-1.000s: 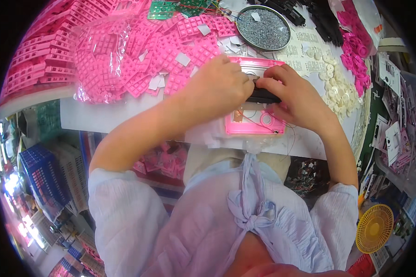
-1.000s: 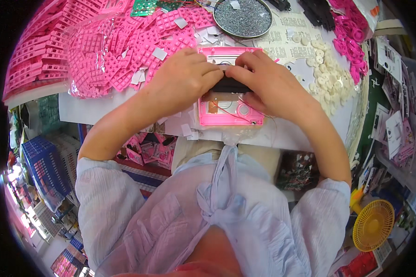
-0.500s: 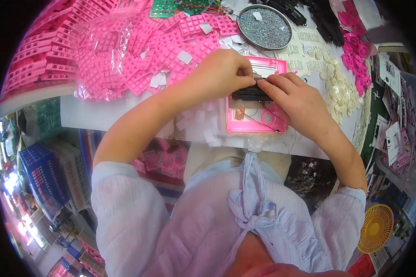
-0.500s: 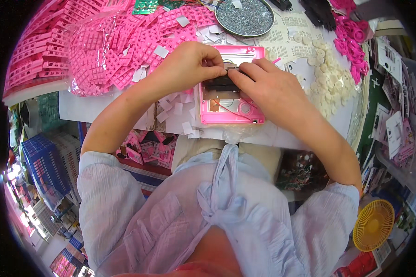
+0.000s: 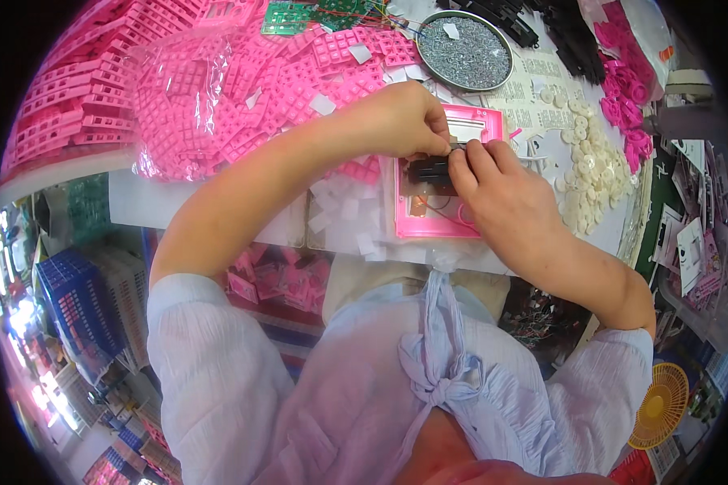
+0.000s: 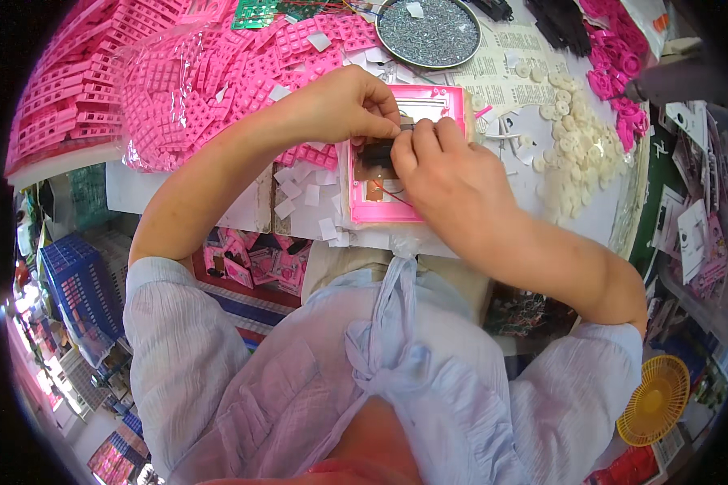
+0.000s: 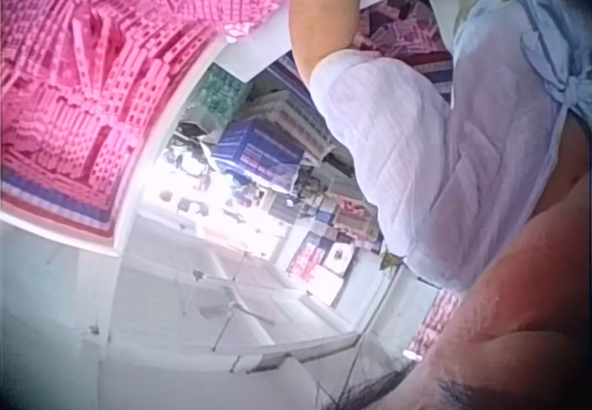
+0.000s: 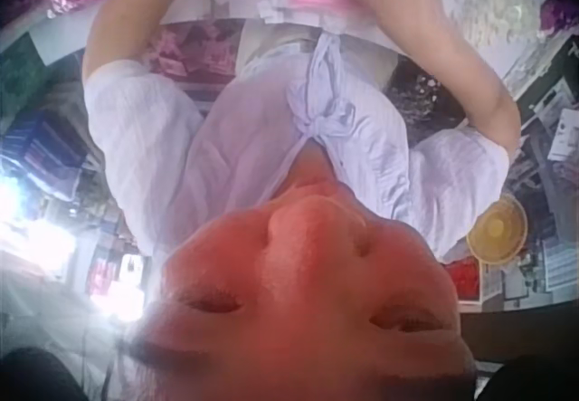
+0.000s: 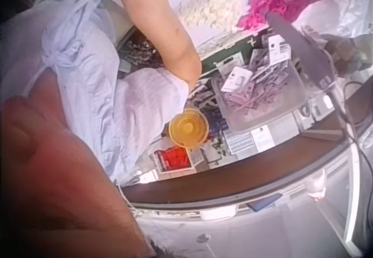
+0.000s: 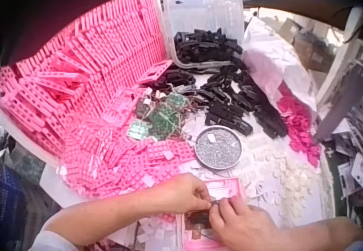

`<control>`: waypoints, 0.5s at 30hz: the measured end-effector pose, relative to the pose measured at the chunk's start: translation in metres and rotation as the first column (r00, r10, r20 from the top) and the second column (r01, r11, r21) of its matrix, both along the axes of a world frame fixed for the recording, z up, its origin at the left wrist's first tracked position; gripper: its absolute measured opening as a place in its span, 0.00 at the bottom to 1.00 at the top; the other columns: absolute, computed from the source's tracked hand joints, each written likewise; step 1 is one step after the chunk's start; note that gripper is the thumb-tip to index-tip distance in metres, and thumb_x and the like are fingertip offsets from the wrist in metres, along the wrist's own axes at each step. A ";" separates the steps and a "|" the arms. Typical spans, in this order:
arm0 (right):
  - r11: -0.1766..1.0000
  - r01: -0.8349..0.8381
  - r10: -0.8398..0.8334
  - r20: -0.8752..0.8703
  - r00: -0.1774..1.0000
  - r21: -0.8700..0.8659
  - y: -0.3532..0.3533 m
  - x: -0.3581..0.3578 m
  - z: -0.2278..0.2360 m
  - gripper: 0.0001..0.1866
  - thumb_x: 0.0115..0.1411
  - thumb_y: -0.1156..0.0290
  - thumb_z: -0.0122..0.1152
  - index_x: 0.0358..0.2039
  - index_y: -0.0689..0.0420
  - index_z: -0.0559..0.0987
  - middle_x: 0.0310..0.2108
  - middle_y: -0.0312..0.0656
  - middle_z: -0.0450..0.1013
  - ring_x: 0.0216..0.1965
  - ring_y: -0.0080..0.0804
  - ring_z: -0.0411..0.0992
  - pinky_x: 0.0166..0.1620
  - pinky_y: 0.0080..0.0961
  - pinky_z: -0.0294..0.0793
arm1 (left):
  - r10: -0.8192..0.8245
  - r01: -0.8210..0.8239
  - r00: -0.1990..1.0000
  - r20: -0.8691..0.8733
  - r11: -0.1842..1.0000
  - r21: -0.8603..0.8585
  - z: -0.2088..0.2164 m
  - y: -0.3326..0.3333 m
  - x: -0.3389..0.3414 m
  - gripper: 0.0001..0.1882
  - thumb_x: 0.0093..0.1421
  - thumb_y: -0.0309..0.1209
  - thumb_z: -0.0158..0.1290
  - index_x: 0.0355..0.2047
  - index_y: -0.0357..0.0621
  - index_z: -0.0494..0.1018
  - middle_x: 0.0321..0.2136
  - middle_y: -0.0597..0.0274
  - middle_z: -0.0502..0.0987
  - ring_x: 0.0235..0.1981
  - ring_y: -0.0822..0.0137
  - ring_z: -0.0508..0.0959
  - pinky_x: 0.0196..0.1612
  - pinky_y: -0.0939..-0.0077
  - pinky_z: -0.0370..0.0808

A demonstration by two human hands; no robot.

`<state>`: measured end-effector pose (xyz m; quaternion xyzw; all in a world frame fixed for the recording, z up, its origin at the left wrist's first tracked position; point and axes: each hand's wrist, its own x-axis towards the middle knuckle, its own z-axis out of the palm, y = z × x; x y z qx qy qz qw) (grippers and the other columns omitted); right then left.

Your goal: Assemble a pink plastic toy piggy bank including internal electronics and screw fastening.

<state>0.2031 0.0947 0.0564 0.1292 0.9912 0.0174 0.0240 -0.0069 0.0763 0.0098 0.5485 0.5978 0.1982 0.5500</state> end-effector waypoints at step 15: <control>0.925 -0.040 -0.024 -0.162 0.987 -0.379 0.031 0.007 -0.002 0.27 0.48 0.76 0.66 0.51 0.60 0.71 0.45 0.45 0.72 0.49 0.45 0.71 0.46 0.35 0.77 | 0.031 -0.025 0.997 -0.069 0.996 0.083 -0.003 -0.006 0.003 0.06 0.58 0.28 0.61 0.32 0.36 0.79 0.21 0.66 0.78 0.21 0.77 0.75 0.27 0.80 0.71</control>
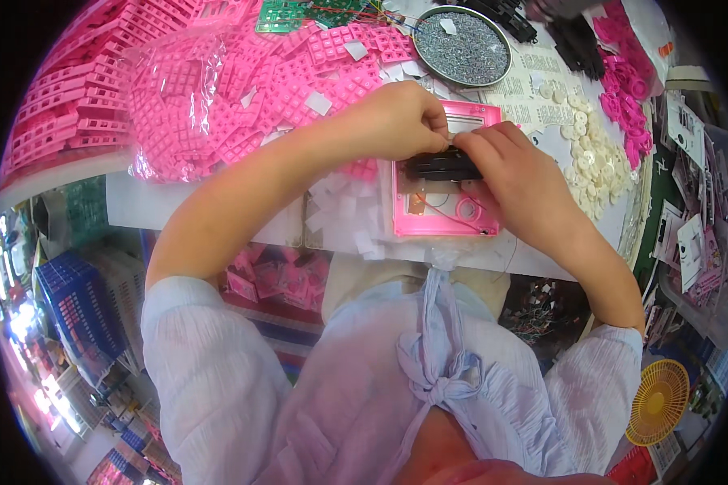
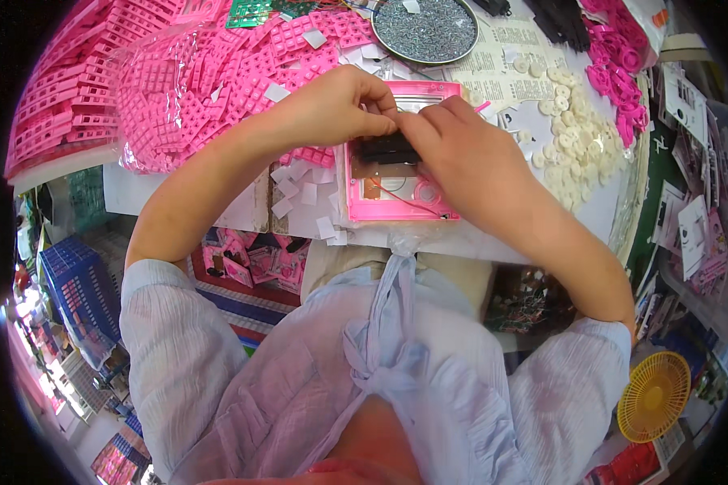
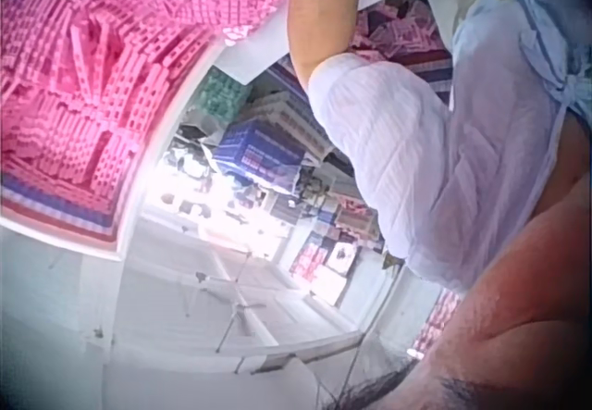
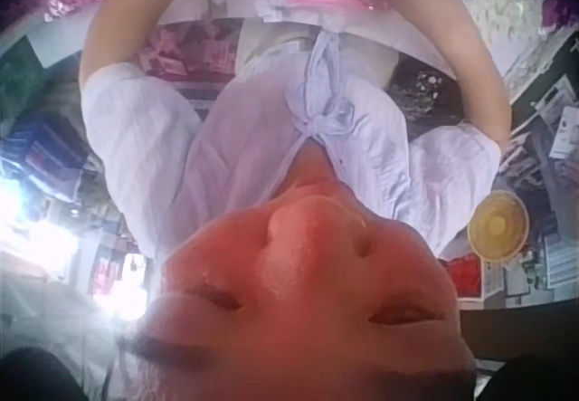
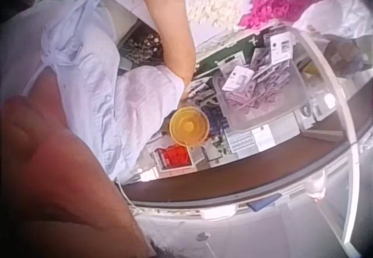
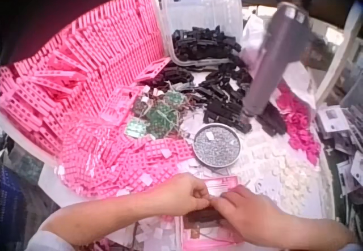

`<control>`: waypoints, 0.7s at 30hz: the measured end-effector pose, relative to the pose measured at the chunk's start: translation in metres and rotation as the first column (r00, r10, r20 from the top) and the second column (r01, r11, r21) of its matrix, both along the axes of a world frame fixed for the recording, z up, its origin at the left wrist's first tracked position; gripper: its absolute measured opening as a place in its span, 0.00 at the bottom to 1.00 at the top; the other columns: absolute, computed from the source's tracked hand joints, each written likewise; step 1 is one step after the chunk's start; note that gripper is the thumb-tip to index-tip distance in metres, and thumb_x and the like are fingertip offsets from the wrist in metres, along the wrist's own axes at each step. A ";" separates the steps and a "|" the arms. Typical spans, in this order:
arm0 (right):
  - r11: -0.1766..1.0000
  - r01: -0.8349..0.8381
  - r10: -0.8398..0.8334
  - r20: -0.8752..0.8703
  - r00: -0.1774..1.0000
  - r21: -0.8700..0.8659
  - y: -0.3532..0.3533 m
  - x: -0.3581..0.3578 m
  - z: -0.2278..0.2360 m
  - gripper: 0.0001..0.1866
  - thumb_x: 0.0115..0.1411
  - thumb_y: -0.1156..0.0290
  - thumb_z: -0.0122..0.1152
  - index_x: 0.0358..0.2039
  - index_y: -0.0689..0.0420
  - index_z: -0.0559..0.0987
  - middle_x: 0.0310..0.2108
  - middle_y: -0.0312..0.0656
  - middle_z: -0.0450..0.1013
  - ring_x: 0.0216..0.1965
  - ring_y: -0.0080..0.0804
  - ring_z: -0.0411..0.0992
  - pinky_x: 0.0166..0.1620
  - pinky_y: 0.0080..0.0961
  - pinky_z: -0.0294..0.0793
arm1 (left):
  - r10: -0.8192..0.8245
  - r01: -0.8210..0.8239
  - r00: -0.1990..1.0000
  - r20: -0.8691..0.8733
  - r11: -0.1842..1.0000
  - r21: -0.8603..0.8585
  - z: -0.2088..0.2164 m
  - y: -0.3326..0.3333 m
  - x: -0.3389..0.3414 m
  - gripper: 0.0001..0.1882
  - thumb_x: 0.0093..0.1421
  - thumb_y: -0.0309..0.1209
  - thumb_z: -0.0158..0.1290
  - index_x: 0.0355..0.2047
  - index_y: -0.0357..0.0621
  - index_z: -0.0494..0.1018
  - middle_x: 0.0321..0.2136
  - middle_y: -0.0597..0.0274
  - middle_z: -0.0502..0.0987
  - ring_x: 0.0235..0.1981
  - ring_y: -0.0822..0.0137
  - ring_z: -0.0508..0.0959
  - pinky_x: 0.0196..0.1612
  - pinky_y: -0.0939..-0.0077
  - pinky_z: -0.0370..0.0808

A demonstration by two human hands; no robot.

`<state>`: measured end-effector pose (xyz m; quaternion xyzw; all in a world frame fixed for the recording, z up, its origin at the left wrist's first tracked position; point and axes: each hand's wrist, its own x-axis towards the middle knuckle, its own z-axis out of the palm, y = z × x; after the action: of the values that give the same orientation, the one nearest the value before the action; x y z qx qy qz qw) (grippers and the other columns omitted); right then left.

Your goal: Assemble a pink plastic toy piggy bank including internal electronics and screw fastening.

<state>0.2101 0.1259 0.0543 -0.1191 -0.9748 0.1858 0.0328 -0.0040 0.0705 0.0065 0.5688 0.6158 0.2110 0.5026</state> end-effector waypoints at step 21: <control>0.996 -0.042 0.031 -0.135 0.990 -0.081 0.012 0.005 -0.019 0.30 0.41 0.80 0.69 0.49 0.61 0.73 0.46 0.47 0.71 0.47 0.49 0.70 0.48 0.40 0.75 | -0.149 0.189 0.968 -0.200 0.961 0.201 0.012 0.001 -0.003 0.10 0.55 0.30 0.60 0.32 0.34 0.79 0.22 0.55 0.80 0.24 0.68 0.79 0.30 0.72 0.75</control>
<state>0.2149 0.1379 0.0356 -0.0900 -0.9637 0.2347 0.0896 -0.0067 0.0715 0.0188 0.6882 0.5816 0.1804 0.3944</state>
